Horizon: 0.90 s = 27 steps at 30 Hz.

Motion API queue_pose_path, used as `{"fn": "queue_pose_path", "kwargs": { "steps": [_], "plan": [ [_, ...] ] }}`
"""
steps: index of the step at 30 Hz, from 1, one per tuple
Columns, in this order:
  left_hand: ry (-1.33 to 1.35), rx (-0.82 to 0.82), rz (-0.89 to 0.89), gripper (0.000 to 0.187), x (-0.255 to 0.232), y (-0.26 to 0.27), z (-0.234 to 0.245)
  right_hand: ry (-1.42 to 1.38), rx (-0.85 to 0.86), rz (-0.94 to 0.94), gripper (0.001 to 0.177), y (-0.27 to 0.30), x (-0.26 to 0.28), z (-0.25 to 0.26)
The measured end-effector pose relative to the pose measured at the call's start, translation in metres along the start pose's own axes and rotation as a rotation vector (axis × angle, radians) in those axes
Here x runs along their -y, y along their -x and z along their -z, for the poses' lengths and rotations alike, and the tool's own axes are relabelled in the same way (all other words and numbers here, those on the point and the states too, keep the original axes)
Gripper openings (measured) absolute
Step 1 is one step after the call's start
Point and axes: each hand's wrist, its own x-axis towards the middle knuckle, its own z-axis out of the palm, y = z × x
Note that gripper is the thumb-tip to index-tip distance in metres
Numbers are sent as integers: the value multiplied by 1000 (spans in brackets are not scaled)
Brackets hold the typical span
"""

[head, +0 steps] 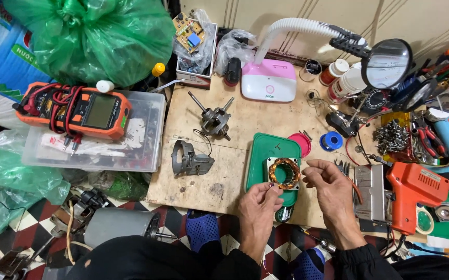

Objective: The person works on a copper-wound stator coil, stripping and twisting wires by hand. They then use a heat gun to apply heat to the coil and continue manipulating the wires.

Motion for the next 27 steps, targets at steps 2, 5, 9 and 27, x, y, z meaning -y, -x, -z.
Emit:
{"fn": "queue_pose_path", "kwargs": {
  "steps": [2, 5, 9, 27],
  "plan": [
    [0, 14, -2, 29, 1, 0, 1, 1, -11, 10, 22, -3, -4, 2],
    [-29, 17, 10, 31, 0, 3, 1, -33, -22, 22, 22, -2, -6, 3],
    [29, 15, 23, 29, 8, -1, 2, -106, -25, 11, 24, 20, 19, -3],
    [73, 26, -5, 31, 13, -2, 6, 4, -41, 120, 13, 15, -4, -5]
  ]
}}
